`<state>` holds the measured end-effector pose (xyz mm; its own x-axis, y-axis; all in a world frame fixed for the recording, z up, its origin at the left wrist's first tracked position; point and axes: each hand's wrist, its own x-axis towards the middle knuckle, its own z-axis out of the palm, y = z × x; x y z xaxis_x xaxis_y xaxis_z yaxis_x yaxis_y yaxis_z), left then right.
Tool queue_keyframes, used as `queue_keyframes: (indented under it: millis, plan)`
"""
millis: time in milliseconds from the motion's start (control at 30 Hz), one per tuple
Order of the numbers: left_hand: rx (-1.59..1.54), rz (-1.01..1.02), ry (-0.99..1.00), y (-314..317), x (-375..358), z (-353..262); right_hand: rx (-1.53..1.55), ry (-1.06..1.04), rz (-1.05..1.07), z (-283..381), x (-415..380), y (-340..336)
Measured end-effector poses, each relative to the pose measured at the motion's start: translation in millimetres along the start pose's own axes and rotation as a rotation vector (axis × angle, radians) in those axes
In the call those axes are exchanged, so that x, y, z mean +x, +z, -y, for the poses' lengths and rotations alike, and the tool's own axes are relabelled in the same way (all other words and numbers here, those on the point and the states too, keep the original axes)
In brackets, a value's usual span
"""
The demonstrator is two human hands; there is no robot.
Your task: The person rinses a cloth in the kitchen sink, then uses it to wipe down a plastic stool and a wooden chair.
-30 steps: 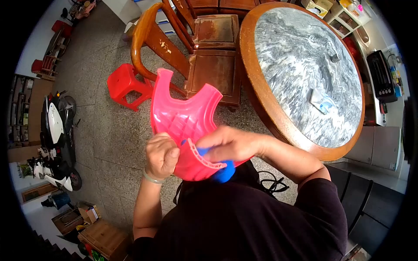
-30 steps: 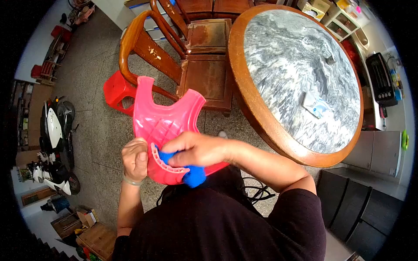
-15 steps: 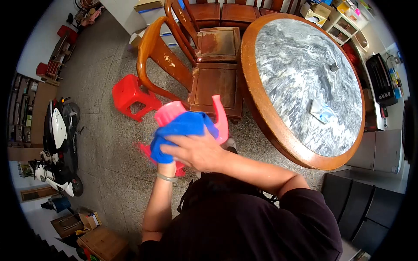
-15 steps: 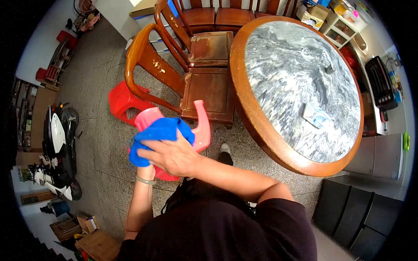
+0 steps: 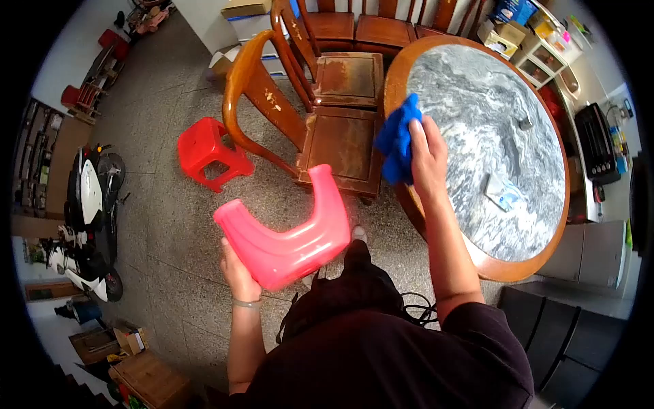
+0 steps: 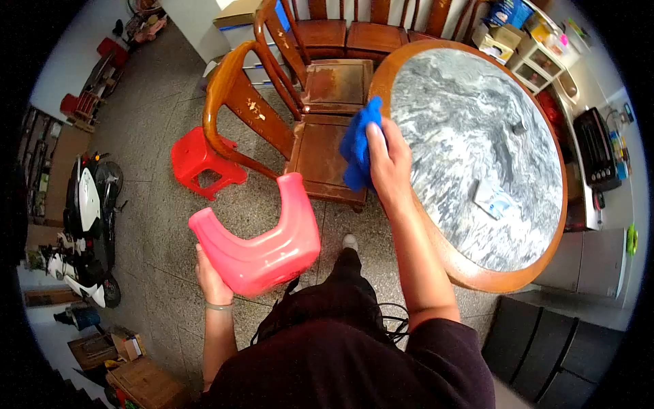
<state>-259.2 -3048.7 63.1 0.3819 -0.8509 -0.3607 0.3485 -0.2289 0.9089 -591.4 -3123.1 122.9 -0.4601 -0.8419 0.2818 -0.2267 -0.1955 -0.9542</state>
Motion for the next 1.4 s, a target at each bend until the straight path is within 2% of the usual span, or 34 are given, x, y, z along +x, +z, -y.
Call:
queue_keyframes:
  millis: [100,167,233,300,367,400,433,500,533,567,633,667,700,767,800,867,900,967,1000,1033,1100,1133,1167,1233,1300,1367,1400]
  plan:
    - [-0.106,-0.002,-0.054,-10,14,-3,-0.159,-0.142,0.305,1,-46,2]
    - [-0.218,0.053,-0.11,-4,14,1,-0.218,-0.563,0.465,-12,-83,32]
    - [-0.325,0.115,-0.167,-5,16,7,-0.385,-0.557,0.617,8,-94,51]
    - [-0.297,0.231,-0.242,-18,15,13,-0.437,-0.487,0.502,-29,-79,67]
    - [-0.268,0.237,-0.235,-16,3,3,-0.275,-0.254,0.319,-67,-59,81]
    - [-0.243,0.237,-0.228,-18,-3,1,-0.164,0.08,0.297,-89,-55,84]
    - [-0.255,0.221,-0.222,-30,-2,4,-0.201,0.244,0.396,-100,-48,80]
    - [-0.265,0.131,-0.194,-86,13,23,-0.447,0.151,0.462,-136,-57,73]
    - [-0.433,0.377,-0.135,-145,31,53,-0.46,0.165,0.477,-149,-66,68]
    - [-0.451,0.349,-0.129,-157,26,56,-0.416,0.212,0.484,-166,-78,63]
    - [-0.544,0.033,-0.296,-174,16,60,-0.448,0.349,0.566,-178,-94,51]
    - [-0.554,0.016,-0.185,-177,9,62,-0.478,0.353,0.575,-186,-106,48]
    - [-0.572,-0.011,-0.185,-188,7,71,-0.543,0.291,0.637,-204,-119,41]
    - [-0.729,-0.114,-0.206,-225,5,94,-0.653,0.309,0.739,-210,-142,40]
    - [-0.745,-0.176,-0.201,-252,6,115,-0.726,0.333,0.853,-214,-152,40]
    - [-0.879,-0.47,-0.321,-310,8,165,-0.796,0.405,1.063,-234,-178,39]
    - [-0.897,-0.522,-0.308,-329,11,184,-0.854,0.346,1.122,-246,-195,38]
    - [-0.883,-0.697,-0.35,-362,24,221,-0.744,0.408,1.25,-258,-221,39]
    - [-0.914,-0.595,-0.304,-376,38,245,-0.775,0.446,1.249,-270,-238,39]
    - [-0.921,-0.62,-0.308,-390,53,271,-0.841,0.434,1.266,-278,-253,39]
    - [-0.852,-0.546,-0.301,-416,91,326,-0.861,0.501,1.344,-306,-284,35]
    - [-0.858,-0.556,-0.304,-419,110,338,-0.948,0.566,1.391,-310,-295,33]
    - [-0.843,-0.603,-0.33,-418,135,351,-0.955,0.41,1.387,-323,-312,27]
    - [-0.836,-0.659,-0.375,-422,174,383,-1.136,0.454,1.363,-317,-318,48]
    - [-0.915,-0.619,-0.333,-428,199,417,-1.162,0.451,1.351,-322,-326,50]
    - [-1.011,-0.68,-0.346,-425,211,449,-1.179,0.43,1.334,-329,-333,48]
    - [-1.115,-0.791,-0.301,-424,213,473,-1.214,0.419,1.313,-331,-338,44]
